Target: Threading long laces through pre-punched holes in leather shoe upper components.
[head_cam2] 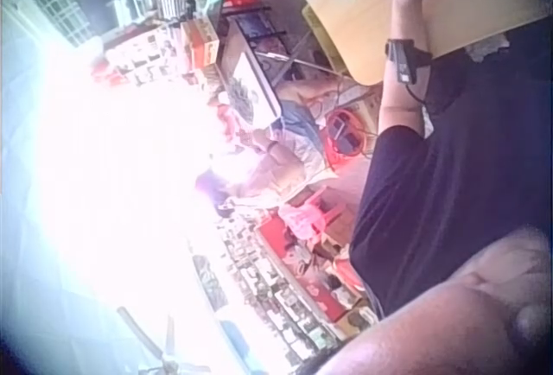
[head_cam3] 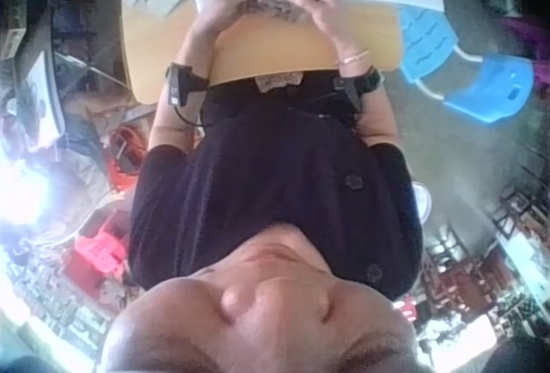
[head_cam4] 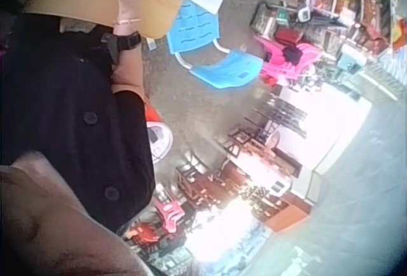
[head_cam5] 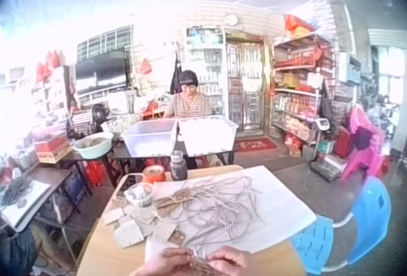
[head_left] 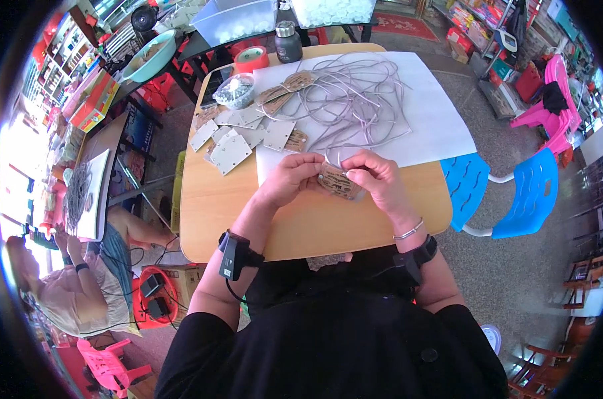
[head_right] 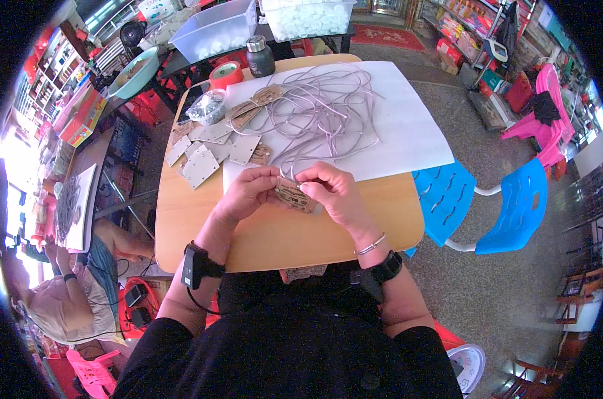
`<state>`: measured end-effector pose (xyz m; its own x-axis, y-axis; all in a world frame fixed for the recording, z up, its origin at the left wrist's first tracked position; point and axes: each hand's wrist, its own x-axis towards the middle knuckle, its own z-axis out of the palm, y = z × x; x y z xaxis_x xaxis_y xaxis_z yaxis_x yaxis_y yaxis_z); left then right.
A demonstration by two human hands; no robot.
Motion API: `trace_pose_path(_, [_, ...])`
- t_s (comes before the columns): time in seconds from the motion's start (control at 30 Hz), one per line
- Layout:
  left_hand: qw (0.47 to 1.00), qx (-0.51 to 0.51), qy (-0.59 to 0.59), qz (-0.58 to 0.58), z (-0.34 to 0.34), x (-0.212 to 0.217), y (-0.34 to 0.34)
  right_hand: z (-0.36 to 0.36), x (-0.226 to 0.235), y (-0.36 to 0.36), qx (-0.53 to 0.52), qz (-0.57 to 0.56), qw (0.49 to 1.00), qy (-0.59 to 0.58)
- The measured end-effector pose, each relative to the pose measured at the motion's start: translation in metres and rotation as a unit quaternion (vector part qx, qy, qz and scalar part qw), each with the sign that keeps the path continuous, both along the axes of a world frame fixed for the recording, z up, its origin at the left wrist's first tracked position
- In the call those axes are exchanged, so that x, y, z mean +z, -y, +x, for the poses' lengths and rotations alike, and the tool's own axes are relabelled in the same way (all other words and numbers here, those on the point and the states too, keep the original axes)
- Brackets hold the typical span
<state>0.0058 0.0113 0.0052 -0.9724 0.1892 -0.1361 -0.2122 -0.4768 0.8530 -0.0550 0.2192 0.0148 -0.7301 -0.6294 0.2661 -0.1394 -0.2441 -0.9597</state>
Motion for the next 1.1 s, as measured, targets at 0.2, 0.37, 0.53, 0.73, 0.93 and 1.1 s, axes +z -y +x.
trace_pose_path(0.2, [0.993, -0.014, -0.006, -0.118, -0.003, -0.005, 0.003, 0.0, 0.004, 0.0, -0.027, 0.041, 0.989, -0.139])
trace_pose_path(0.37, [0.999, 0.0, 0.036, -0.038, 0.001, 0.007, -0.002, 0.007, 0.004, 0.005, -0.059, 0.05, 0.98, -0.184])
trace_pose_path(0.53, [0.999, -0.029, 0.037, 0.007, 0.001, 0.005, -0.003, 0.011, 0.008, 0.008, -0.068, 0.089, 0.97, -0.214])
trace_pose_path(0.73, [1.0, -0.002, 0.028, 0.009, -0.003, -0.007, 0.002, 0.014, 0.022, 0.007, -0.102, 0.116, 0.988, 0.001])
trace_pose_path(0.93, [0.999, -0.003, 0.049, -0.018, -0.001, -0.001, 0.002, -0.001, 0.026, -0.002, -0.027, 0.222, 0.973, -0.05])
trace_pose_path(1.1, [0.991, -0.005, 0.043, -0.125, -0.004, 0.004, 0.001, 0.001, 0.031, 0.0, -0.02, 0.242, 0.968, -0.064])
